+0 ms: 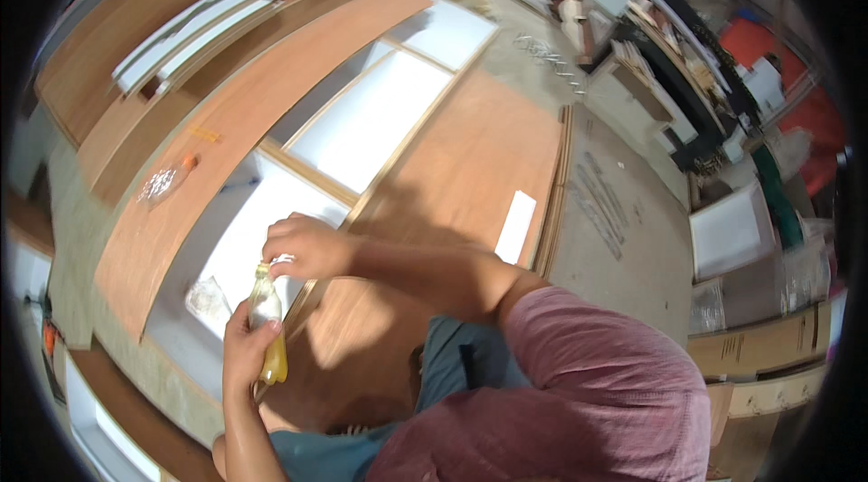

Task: The person sits on the floor in a workshop and applies a yellow liquid from a bottle onto the edge of a wooden cabinet frame. They then pick up a long white strip and fit it into the edge of the cabinet, pressing it down to secure it.

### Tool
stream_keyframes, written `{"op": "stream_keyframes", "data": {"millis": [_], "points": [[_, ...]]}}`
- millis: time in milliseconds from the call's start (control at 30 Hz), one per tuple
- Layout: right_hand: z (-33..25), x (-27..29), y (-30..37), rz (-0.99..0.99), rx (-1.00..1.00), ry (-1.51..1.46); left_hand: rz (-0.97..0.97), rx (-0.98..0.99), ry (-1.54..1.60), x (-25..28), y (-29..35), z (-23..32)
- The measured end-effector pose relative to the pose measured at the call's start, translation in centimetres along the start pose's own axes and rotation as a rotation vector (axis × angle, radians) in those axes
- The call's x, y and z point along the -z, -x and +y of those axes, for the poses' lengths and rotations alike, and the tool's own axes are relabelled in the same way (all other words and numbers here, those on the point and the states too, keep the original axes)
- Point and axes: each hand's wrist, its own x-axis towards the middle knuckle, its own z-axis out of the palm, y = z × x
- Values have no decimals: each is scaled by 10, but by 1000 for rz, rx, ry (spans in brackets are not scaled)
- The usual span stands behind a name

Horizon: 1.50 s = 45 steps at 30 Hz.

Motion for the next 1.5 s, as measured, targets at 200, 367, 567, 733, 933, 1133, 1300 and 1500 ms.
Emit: {"op": "stream_keyframes", "data": {"millis": [200,367,567,733,933,1133,1300,1500], "points": [[-9,4,12,-117,-169,16,-39,5,-54,-9,2,1],[-12,0,10,-76,-175,135,17,7,-74,-12,5,5],[-8,-6,8,4,-164,220,-12,-46,-108,-7,-5,-4],[3,-6,1,58,-133,62,11,29,-107,-6,-5,6],[-12,3,0,70,-428,-28,24,28,-26,-2,-6,-2],[-2,-6,6,206,-376,-265,15,95,147,-1,-5,0],[-14,-4,2,170,-232,-167,-15,52,255,-3,-9,-6],[-6,2,8,95,-251,-151,-14,78,167,-6,-10,-4]]}}
